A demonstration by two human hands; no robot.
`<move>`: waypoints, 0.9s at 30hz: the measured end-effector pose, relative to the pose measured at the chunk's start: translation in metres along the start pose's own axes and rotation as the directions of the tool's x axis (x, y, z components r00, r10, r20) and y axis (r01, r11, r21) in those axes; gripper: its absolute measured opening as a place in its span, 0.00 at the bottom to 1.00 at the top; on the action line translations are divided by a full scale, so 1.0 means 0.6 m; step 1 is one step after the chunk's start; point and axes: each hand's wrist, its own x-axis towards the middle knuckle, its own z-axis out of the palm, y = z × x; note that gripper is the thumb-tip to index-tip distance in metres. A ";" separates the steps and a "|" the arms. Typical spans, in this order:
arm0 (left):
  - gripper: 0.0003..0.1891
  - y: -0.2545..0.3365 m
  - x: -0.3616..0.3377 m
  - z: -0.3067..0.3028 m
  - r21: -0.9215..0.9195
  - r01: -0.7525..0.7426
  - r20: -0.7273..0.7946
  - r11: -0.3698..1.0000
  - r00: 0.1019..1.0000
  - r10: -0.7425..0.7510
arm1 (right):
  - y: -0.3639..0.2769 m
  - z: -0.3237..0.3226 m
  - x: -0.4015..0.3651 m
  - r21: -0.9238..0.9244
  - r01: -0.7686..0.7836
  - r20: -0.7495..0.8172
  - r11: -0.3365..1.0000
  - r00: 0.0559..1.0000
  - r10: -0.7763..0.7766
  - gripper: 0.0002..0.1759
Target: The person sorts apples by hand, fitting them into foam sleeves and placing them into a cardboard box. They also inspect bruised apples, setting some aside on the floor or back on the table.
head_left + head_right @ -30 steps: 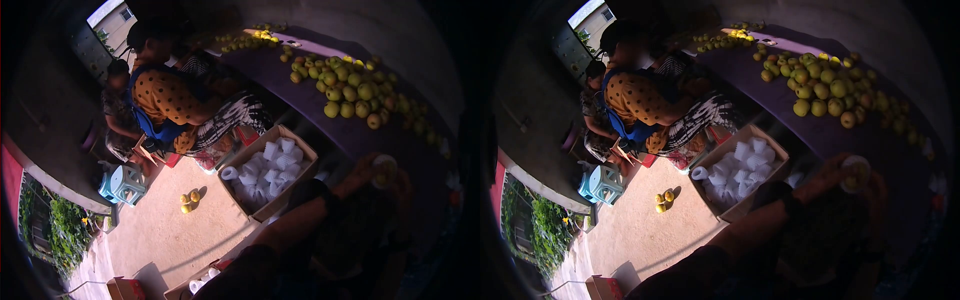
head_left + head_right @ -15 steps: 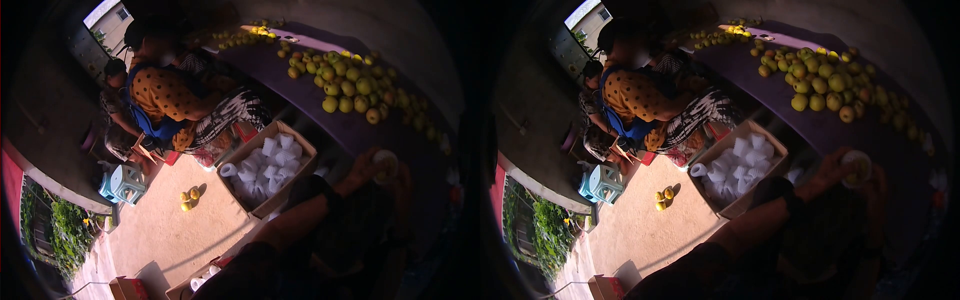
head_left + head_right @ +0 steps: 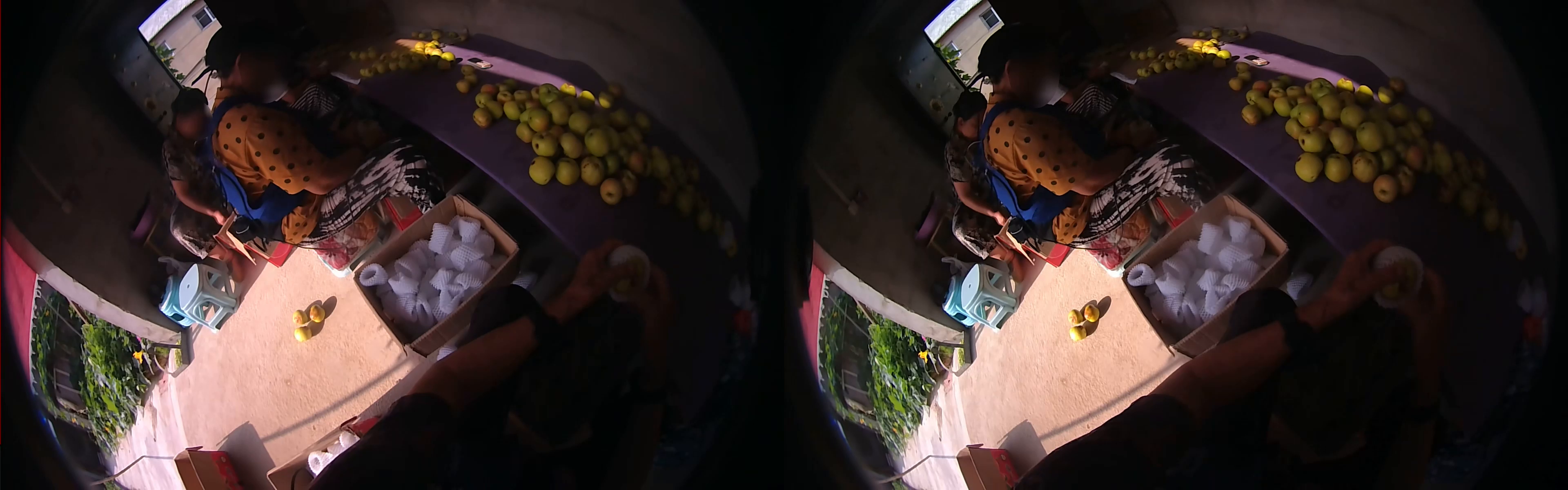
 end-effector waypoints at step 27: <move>0.30 0.007 -0.015 0.013 0.051 -0.035 0.114 0.998 0.993 0.029 | -0.016 0.012 -0.017 -0.033 -0.053 -0.039 0.998 0.998 0.052 0.27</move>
